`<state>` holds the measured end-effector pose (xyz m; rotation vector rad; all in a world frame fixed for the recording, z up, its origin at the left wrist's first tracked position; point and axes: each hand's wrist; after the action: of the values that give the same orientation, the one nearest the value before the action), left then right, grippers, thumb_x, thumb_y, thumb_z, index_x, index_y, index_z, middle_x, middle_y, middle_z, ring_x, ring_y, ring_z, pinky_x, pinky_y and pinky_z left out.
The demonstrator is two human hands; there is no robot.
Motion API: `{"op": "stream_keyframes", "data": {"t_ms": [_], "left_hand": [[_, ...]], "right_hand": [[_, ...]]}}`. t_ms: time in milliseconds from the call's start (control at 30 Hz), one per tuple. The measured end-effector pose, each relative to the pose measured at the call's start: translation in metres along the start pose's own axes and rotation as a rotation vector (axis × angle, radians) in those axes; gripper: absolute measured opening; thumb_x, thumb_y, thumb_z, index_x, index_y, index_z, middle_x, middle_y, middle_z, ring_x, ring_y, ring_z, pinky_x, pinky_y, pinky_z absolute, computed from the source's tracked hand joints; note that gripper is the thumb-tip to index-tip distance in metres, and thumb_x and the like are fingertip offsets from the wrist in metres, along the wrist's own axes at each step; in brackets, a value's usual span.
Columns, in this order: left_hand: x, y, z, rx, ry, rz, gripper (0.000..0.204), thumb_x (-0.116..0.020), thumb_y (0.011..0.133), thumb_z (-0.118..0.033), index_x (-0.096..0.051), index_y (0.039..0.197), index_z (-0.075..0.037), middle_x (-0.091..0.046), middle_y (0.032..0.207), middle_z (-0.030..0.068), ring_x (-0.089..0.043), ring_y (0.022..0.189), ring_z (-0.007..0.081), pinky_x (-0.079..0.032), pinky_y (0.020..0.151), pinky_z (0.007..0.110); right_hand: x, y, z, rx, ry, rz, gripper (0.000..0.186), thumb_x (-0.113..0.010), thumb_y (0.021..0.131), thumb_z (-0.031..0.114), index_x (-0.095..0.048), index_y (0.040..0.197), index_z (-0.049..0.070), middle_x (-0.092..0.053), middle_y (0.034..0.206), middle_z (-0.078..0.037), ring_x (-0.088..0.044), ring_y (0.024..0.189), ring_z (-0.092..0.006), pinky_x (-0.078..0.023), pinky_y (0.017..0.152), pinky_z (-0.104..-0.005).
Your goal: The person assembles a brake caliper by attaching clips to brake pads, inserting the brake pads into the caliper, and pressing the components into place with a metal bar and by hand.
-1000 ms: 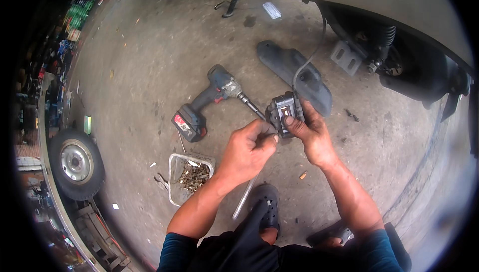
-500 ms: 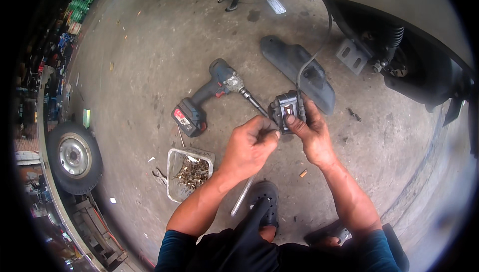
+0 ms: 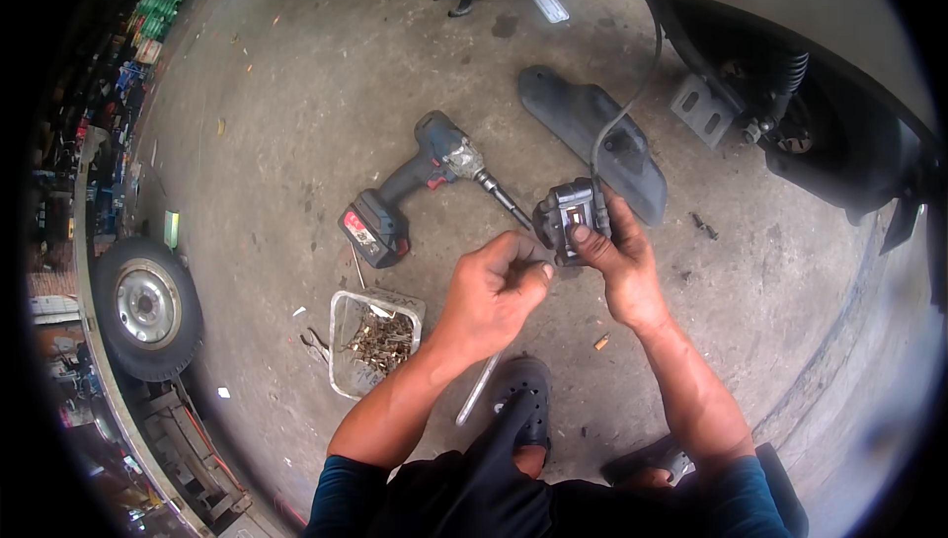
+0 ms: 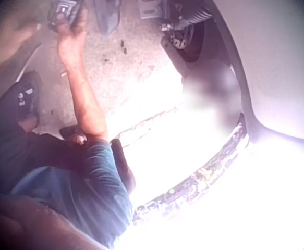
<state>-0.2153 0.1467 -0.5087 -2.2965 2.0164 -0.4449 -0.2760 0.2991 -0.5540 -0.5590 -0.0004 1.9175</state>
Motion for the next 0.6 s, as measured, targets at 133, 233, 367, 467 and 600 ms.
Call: {"op": "stream_keyframes", "data": {"t_ms": [133, 233, 367, 467, 600], "left_hand": [[0.003, 0.001, -0.002, -0.005, 0.087, 0.025, 0.007, -0.062, 0.085, -0.004, -0.060, 0.089, 0.001, -0.058, 0.073, -0.0008, -0.049, 0.065, 0.0050, -0.040, 0.058, 0.022], [0.002, 0.003, 0.000, 0.001, 0.067, 0.026, 0.007, -0.062, 0.085, -0.004, -0.060, 0.089, 0.002, -0.059, 0.073, 0.0001, -0.051, 0.065, 0.0055, -0.041, 0.057, 0.022], [-0.001, 0.005, 0.008, 0.033, 0.007, 0.021, 0.006, -0.061, 0.087, -0.003, -0.061, 0.089, 0.002, -0.060, 0.072, 0.0020, -0.055, 0.061, 0.0067, -0.044, 0.054, 0.023], [-0.001, 0.006, 0.009, 0.052, 0.018, 0.020, 0.006, -0.060, 0.088, -0.003, -0.061, 0.090, 0.003, -0.061, 0.071, 0.0027, -0.056, 0.060, 0.0073, -0.046, 0.052, 0.023], [-0.001, 0.006, 0.011, 0.059, -0.018, 0.024, 0.007, -0.060, 0.088, -0.003, -0.061, 0.090, 0.003, -0.061, 0.072, 0.0029, -0.056, 0.060, 0.0075, -0.046, 0.053, 0.023]], "right_hand": [[0.003, 0.001, 0.006, -0.066, 0.022, 0.031, 0.058, -0.061, 0.092, 0.017, -0.035, 0.141, 0.001, -0.058, 0.121, -0.011, -0.055, 0.110, -0.0185, -0.046, 0.093, -0.0318], [0.003, 0.002, 0.000, 0.006, -0.019, 0.009, 0.057, -0.061, 0.092, 0.016, -0.036, 0.141, 0.001, -0.058, 0.119, -0.010, -0.056, 0.108, -0.0176, -0.047, 0.091, -0.0313], [-0.001, 0.000, -0.003, 0.046, -0.013, 0.019, 0.058, -0.061, 0.092, 0.014, -0.035, 0.141, 0.001, -0.057, 0.120, -0.010, -0.056, 0.106, -0.0173, -0.047, 0.090, -0.0311], [-0.001, 0.000, -0.004, 0.050, -0.013, 0.002, 0.058, -0.061, 0.092, 0.014, -0.034, 0.142, 0.001, -0.057, 0.120, -0.010, -0.056, 0.106, -0.0172, -0.048, 0.088, -0.0311], [-0.001, 0.000, -0.003, 0.041, -0.004, 0.011, 0.057, -0.061, 0.092, 0.013, -0.034, 0.142, 0.001, -0.056, 0.120, -0.010, -0.056, 0.106, -0.0170, -0.049, 0.086, -0.0308]]}}
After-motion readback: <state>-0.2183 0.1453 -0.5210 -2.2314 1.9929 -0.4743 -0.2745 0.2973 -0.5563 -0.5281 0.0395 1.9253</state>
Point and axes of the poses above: each hand's wrist, its own y-axis towards the middle knuckle, its own x-axis out of the back of the hand, z = x × y
